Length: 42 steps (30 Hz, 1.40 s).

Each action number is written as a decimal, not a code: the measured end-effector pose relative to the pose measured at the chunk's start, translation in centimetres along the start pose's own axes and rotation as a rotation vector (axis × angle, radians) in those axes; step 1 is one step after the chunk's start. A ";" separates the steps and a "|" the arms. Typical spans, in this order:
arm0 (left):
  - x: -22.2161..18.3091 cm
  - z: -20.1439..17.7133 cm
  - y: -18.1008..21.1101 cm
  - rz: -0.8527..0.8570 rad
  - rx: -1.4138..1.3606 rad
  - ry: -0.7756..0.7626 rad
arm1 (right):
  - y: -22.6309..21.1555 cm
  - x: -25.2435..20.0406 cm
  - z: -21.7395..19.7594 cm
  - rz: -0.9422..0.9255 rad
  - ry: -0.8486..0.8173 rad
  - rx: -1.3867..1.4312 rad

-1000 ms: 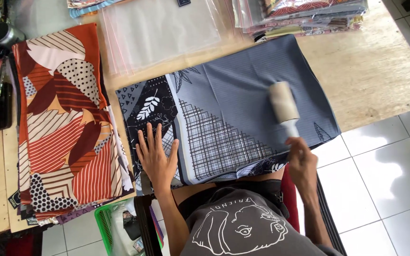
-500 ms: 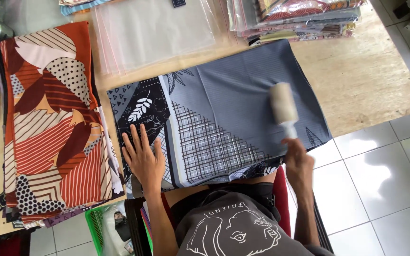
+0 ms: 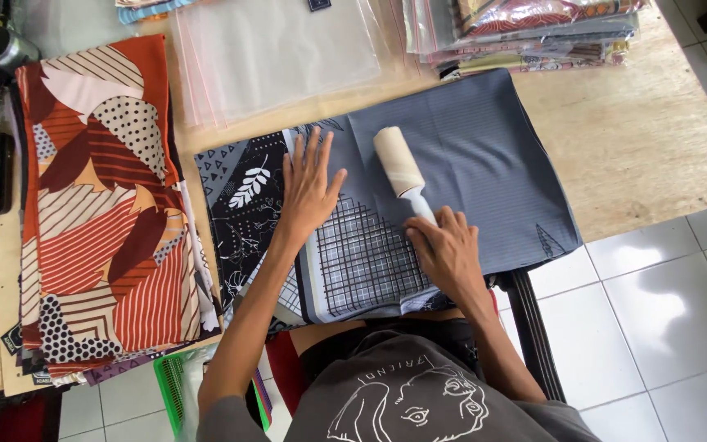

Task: Using a lint roller to clean a piece of patterned fabric on a table.

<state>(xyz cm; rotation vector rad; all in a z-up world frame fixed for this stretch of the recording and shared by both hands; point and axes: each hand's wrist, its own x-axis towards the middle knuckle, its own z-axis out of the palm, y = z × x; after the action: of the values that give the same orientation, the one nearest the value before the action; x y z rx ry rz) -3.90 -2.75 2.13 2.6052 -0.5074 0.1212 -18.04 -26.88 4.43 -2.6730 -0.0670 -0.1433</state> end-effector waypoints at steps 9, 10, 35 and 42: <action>2.8 0.2 -1.7 0.078 0.074 0.048 | 0.3 5.2 -0.6 -0.056 0.009 0.253; 2.7 0.2 -1.6 0.077 0.072 0.042 | 1.6 5.5 -0.6 -0.051 0.005 0.253; -17.8 -7.5 10.9 -0.505 -0.670 0.208 | -7.6 20.2 -5.6 -0.921 -1.109 0.365; -22.1 -3.4 12.0 -0.565 -0.472 0.314 | -8.3 23.5 9.6 -1.365 -0.093 0.147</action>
<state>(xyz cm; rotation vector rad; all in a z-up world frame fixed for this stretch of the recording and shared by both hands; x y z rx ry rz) -28.84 -3.60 6.57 2.1123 0.2862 0.1894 5.61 -14.61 2.20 -2.0074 -1.7913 -0.3944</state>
